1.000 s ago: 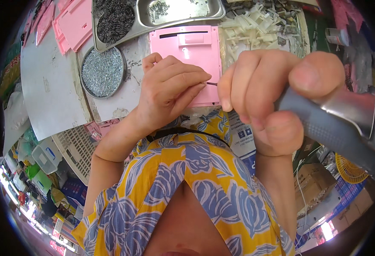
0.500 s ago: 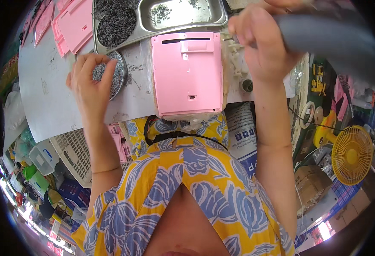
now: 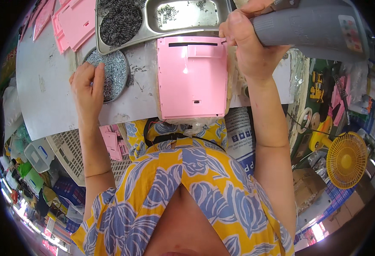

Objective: Assembling electronic toy components into a pink plastic casing using a soldering iron and an electric screwdriver.

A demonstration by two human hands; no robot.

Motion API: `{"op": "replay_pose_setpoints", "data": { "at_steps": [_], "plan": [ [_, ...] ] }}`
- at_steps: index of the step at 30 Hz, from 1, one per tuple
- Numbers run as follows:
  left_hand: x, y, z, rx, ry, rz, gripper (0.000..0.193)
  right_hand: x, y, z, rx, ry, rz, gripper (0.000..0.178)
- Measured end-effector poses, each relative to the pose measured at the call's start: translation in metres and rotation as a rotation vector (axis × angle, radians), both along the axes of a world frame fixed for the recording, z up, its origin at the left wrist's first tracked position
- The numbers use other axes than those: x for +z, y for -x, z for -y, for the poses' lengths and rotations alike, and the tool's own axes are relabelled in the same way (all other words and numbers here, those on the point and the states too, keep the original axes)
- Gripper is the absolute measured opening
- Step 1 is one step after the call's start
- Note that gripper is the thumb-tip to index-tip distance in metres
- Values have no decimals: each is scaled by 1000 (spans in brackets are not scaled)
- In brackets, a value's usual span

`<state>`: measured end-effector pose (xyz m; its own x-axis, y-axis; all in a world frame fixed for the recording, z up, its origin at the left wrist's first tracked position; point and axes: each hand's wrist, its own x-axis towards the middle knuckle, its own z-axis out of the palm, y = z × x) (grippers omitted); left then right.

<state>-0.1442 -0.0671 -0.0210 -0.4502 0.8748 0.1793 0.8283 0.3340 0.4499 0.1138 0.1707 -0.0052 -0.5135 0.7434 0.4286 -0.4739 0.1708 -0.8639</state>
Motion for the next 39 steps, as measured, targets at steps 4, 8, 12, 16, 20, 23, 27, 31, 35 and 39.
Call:
{"op": "replay_pose_setpoints", "data": {
  "at_steps": [4, 8, 12, 16, 20, 23, 27, 31, 35, 39],
  "plan": [
    [12, -19, -10, -149, -178, 151, 15, 6, 2, -3, 32, -55, 14, 32],
    [21, -65, -45, -347, -381, 314, 13, 39, -6, -1, 97, -57, -46, 37],
    [31, -98, -75, -449, -429, 530, 13, 66, -12, 11, 234, -66, -53, 38],
    [42, -117, -90, -423, -281, 957, 14, 84, -14, 24, 297, -93, -19, 33],
    [30, -124, -92, -282, -133, 1605, 15, 88, -14, 33, 294, -100, 5, 29],
    [29, -124, -92, -230, -104, 1874, 15, 91, -13, 45, 223, -93, 12, 27],
    [26, -122, -91, -205, -147, 1926, 16, 90, -13, 50, 209, -105, 30, 25],
    [25, -123, -89, -221, -184, 1857, 17, 88, -13, 54, 215, -103, 33, 25],
    [20, -131, -84, -335, -427, 1261, 17, 91, -16, 53, 216, -85, 23, 24],
    [19, -131, -82, -466, -590, 666, 17, 94, -16, 53, 231, -76, -7, 26]
  ]
}}
